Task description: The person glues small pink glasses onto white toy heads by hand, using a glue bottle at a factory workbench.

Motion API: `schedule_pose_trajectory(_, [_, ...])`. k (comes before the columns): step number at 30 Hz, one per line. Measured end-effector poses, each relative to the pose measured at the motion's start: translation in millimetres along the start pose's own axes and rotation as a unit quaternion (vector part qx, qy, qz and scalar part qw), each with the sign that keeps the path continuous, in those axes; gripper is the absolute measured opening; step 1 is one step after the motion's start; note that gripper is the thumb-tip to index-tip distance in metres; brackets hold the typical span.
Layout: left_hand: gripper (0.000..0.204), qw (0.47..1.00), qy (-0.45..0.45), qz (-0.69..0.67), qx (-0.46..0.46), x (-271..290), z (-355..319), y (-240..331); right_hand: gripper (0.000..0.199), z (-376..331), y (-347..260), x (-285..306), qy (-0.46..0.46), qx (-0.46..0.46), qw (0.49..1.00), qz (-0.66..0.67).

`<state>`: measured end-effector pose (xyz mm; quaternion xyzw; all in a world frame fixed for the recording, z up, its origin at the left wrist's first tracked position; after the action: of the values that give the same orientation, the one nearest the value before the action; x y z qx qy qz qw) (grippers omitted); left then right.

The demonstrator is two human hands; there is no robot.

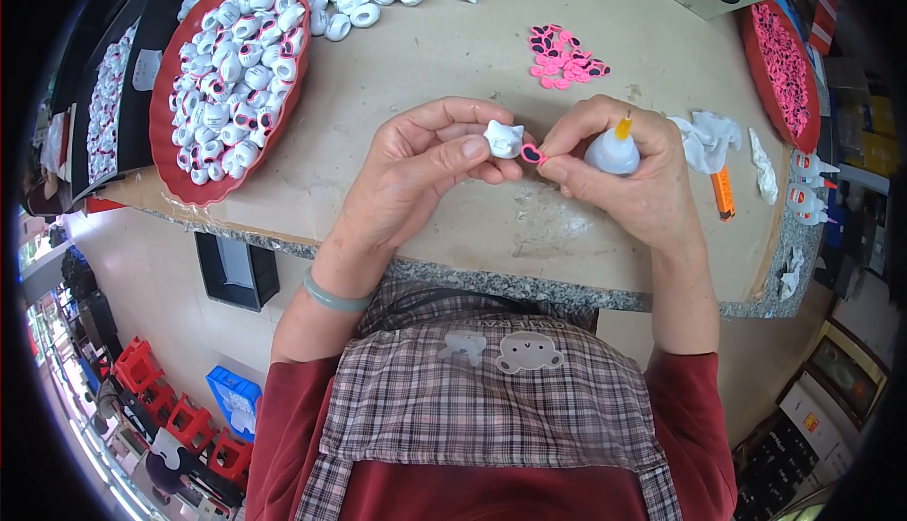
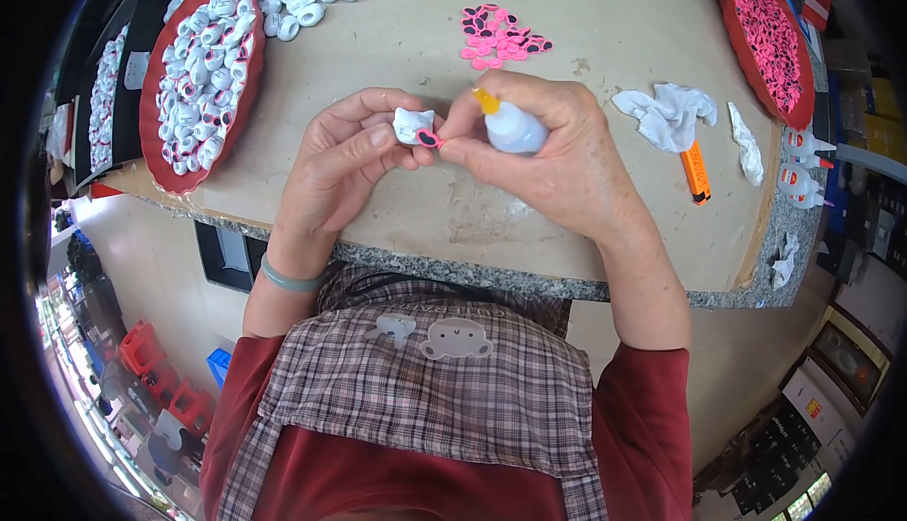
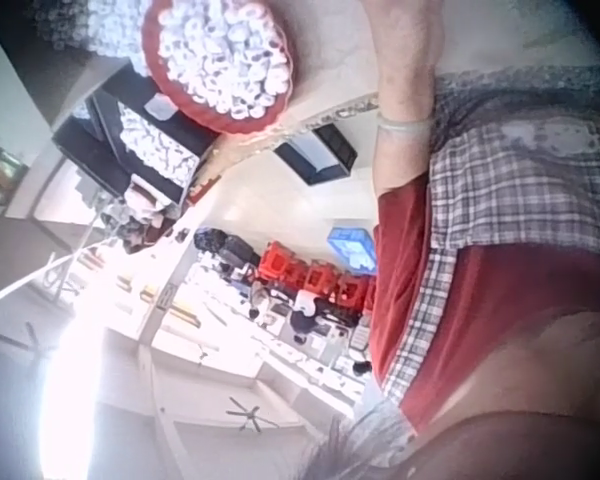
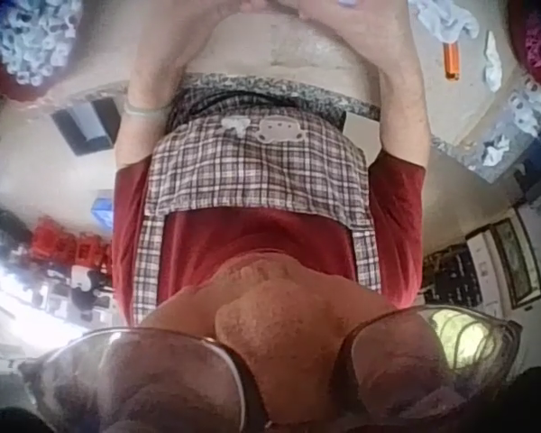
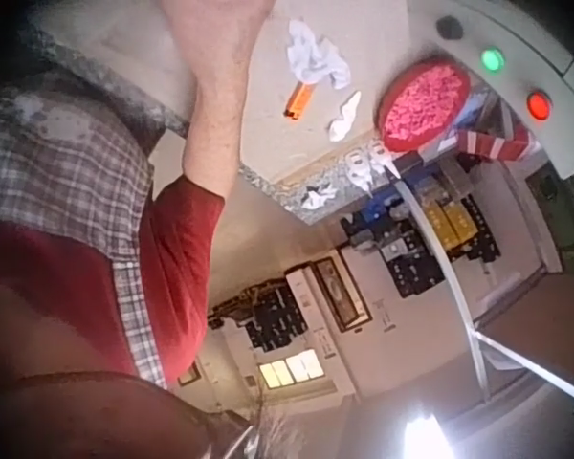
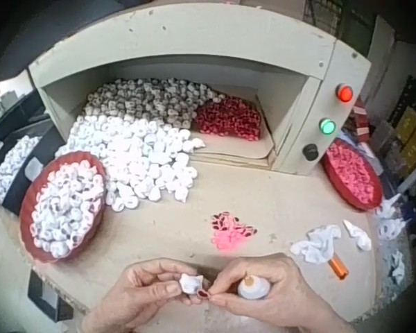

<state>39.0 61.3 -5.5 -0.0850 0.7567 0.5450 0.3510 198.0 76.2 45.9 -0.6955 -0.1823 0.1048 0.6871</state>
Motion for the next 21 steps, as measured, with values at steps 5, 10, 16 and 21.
schedule_pose_trajectory(5, [0.026,1.000,0.000,0.025,-0.004,-2.7,0.4,-1.1,0.009,0.0,0.1,-6.8,-0.024,0.001,0.999,-0.021])
schedule_pose_trajectory(10, [0.026,0.999,-0.006,0.053,-0.006,-4.2,0.2,-1.9,0.010,0.0,3.6,-7.0,-0.036,-0.007,0.999,-0.031])
schedule_pose_trajectory(16, [0.025,0.996,-0.013,0.084,-0.009,-5.0,-0.8,-2.3,0.012,0.1,1.9,-6.4,-0.038,0.022,0.996,-0.082])
schedule_pose_trajectory(21, [0.024,0.995,-0.006,0.104,-0.010,-5.1,-0.6,-2.7,0.013,0.3,5.7,-4.2,-0.027,0.006,0.994,-0.102])
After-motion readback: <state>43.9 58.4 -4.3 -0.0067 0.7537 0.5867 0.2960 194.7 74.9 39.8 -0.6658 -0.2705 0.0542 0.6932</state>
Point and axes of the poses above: each hand's wrist, its own z-axis towards the middle knuckle, its own x-axis out of the back of the hand, y = z × x, the point moved 6 cm from there along z, towards the middle knuckle, and after that the axes turned 1 degree about z, right-handed, at the moved point
